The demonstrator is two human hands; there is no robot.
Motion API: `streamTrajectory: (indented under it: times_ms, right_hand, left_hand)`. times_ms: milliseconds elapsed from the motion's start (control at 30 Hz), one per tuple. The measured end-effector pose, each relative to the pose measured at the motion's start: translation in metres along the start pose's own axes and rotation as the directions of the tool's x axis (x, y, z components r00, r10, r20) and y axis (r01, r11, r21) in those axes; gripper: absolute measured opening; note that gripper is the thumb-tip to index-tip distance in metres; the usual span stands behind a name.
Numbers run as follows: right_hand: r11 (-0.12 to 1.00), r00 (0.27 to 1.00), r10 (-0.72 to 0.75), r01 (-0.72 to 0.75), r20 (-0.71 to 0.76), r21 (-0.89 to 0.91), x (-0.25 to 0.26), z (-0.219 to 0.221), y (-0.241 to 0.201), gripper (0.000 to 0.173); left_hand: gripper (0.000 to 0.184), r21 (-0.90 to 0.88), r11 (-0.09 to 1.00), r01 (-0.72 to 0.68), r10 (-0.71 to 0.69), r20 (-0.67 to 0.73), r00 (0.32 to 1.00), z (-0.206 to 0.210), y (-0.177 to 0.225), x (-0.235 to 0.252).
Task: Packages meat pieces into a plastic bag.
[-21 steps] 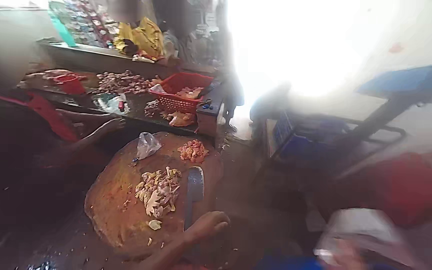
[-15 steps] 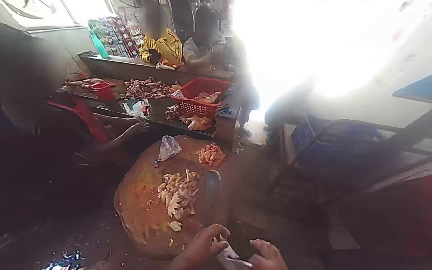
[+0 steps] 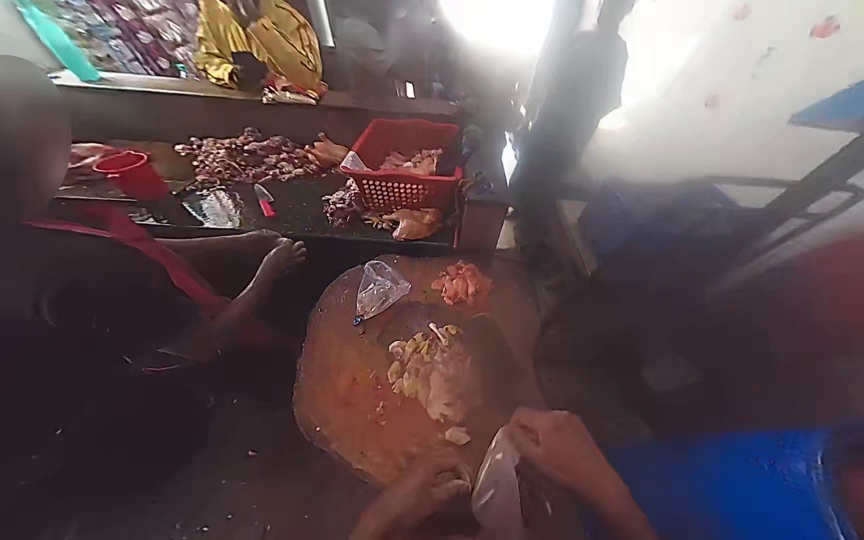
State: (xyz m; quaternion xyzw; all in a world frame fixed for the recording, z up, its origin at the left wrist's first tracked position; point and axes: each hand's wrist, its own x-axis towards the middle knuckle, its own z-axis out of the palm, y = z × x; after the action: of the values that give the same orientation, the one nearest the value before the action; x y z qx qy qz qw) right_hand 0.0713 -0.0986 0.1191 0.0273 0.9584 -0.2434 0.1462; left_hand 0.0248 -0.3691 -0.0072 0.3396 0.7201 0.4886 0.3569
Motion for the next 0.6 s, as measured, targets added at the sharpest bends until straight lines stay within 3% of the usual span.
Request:
streamTrajectory:
  times_ms: [100, 167, 267, 333, 433, 533, 600]
  right_hand:
    - [0.985, 0.976, 0.143, -0.157, -0.167, -0.072, -0.003, 0.005, -0.019, 0.03]
    - [0.964, 0.972, 0.22, -0.229, -0.08, -0.133, -0.001, 0.013, -0.04, 0.031]
    - [0.972, 0.973, 0.198, -0.179, 0.117, -0.153, 0.012, 0.027, -0.081, 0.036]
    - [0.979, 0.976, 0.144, -0.116, 0.164, -0.169, 0.02, 0.025, -0.098, 0.038]
    - [0.976, 0.985, 0.145, -0.127, 0.093, -0.177, 0.031, -0.003, -0.093, 0.039]
    - [0.975, 0.986, 0.157, -0.147, 0.054, -0.166, 0.037, -0.033, -0.072, 0.038]
    - [0.984, 0.987, 0.136, -0.123, 0.089, -0.131, 0.042, -0.038, -0.056, 0.043]
  left_hand:
    - [0.029, -0.144, 0.985, 0.095, -0.106, -0.07, 0.992, -0.031, 0.009, -0.021]
    - [0.048, -0.248, 0.965, 0.081, -0.103, -0.076, 0.992, -0.042, 0.026, -0.022]
    - [0.074, -0.105, 0.994, 0.018, -0.015, 0.027, 1.0, -0.043, 0.043, -0.006]
    - [0.061, 0.009, 1.0, 0.022, -0.022, 0.025, 0.999, -0.037, 0.045, 0.006]
    - [0.03, 0.023, 0.997, 0.07, -0.069, -0.033, 0.997, -0.049, 0.035, 0.011]
    - [0.025, 0.032, 0.988, 0.15, -0.148, -0.076, 0.986, -0.086, 0.018, -0.014]
    - [0.029, 0.021, 0.975, 0.221, -0.22, -0.031, 0.975, -0.107, 0.011, -0.037]
